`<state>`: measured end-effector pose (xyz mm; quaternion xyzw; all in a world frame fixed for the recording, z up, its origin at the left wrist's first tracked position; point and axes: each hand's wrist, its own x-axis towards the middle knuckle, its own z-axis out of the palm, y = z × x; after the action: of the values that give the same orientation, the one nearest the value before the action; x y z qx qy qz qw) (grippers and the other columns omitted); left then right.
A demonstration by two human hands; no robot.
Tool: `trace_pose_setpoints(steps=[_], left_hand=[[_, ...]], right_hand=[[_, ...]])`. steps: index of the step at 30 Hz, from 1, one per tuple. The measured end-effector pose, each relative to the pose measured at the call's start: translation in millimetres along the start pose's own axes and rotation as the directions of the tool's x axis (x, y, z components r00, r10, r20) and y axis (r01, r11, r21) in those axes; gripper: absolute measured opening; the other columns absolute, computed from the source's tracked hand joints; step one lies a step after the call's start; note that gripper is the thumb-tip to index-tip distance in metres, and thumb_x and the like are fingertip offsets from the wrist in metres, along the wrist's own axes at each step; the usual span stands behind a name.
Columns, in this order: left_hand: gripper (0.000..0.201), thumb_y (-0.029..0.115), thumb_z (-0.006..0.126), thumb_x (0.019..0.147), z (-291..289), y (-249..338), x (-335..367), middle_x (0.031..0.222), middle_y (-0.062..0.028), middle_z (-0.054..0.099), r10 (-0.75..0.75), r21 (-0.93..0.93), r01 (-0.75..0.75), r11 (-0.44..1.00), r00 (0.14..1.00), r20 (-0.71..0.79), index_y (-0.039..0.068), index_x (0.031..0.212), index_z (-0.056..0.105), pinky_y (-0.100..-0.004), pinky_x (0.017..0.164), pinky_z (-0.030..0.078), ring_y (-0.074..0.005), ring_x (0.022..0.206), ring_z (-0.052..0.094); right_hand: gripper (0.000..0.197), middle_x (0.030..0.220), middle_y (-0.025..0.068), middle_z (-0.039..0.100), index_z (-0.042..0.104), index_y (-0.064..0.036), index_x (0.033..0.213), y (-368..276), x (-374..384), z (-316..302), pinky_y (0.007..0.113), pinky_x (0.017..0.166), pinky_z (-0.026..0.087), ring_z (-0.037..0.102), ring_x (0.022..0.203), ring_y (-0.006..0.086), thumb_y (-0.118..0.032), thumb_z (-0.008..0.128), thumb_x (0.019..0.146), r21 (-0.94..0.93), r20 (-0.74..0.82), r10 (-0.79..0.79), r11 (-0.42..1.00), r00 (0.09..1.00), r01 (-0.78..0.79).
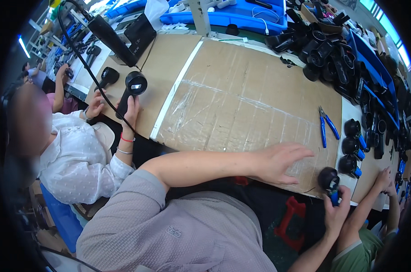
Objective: Assembling and inspecting hair dryer housing and components at an industrial workstation.
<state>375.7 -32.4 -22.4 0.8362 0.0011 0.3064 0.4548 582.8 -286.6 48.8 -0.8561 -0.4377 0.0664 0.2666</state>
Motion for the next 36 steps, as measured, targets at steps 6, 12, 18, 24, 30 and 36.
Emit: trace_pose_setpoints(steps=[6,12,18,24,30,36], left_hand=[[0.087,0.022,0.087,0.076,-79,-1,-26,0.139,-0.0189,0.062,0.006,0.105,0.001,0.994,0.998,-0.06,0.004,0.151,0.048,-0.0448,0.111,0.048,-0.0366,0.128,0.06],[0.092,0.021,0.088,0.074,-117,-10,-52,0.137,-0.0191,0.064,-0.094,0.212,0.12,0.97,0.988,-0.126,0.004,0.154,0.046,-0.0437,0.111,0.048,-0.0356,0.125,0.063],[0.086,0.02,0.086,0.075,-115,-23,-49,0.133,-0.0196,0.066,-0.097,0.249,0.158,0.956,0.965,-0.242,0.004,0.151,0.048,-0.0432,0.107,0.05,-0.0371,0.118,0.065],[0.077,0.018,0.083,0.077,-126,-19,-54,0.133,-0.017,0.066,-0.147,0.23,0.203,0.952,0.96,-0.239,0.005,0.147,0.054,-0.0423,0.104,0.051,-0.0355,0.118,0.065],[0.073,0.015,0.082,0.078,-126,-17,-45,0.134,-0.0141,0.066,-0.139,0.236,0.184,0.954,0.971,-0.194,0.006,0.145,0.054,-0.0414,0.106,0.05,-0.0339,0.12,0.064],[0.074,0.015,0.082,0.078,-126,-16,-49,0.135,-0.0131,0.066,-0.148,0.263,0.198,0.944,0.969,-0.196,0.008,0.146,0.053,-0.041,0.106,0.05,-0.0328,0.119,0.065]], right_hand=[[0.043,0.103,0.013,0.066,0.063,-0.0025,0.111,-107,44,74,0.039,0.084,0.052,0.063,0.089,0.0326,-0.009,0.084,0.073,0.056,0.202,-0.279,0.96,0.939,0.273],[0.041,0.103,0.0122,0.067,0.065,-0.0031,0.108,-161,88,122,0.039,0.085,0.052,0.064,0.09,0.0306,-0.012,0.086,0.074,0.17,0.309,-0.356,0.933,0.882,0.318],[0.043,0.104,0.0115,0.068,0.067,-0.0033,0.113,-172,110,138,0.038,0.088,0.052,0.064,0.092,0.0294,-0.013,0.086,0.075,0.26,0.293,-0.423,0.898,0.857,0.354],[0.038,0.106,0.01,0.071,0.068,-0.002,0.122,-162,129,135,0.033,0.085,0.053,0.065,0.091,0.0219,-0.017,0.078,0.088,0.547,0.312,-0.491,0.793,0.813,0.268],[0.029,0.094,0.0047,0.071,0.068,0.0003,0.121,-157,185,144,0.022,0.073,0.051,0.063,0.081,0.0107,-0.021,0.069,0.101,0.54,0.182,-0.143,0.842,0.973,0.023],[0.033,0.12,0.0124,0.067,0.067,-0.0012,0.126,-153,247,157,0.033,0.083,0.055,0.069,0.092,0.0228,-0.021,0.068,0.1,0.125,-0.131,-0.15,0.978,0.98,0.166]])
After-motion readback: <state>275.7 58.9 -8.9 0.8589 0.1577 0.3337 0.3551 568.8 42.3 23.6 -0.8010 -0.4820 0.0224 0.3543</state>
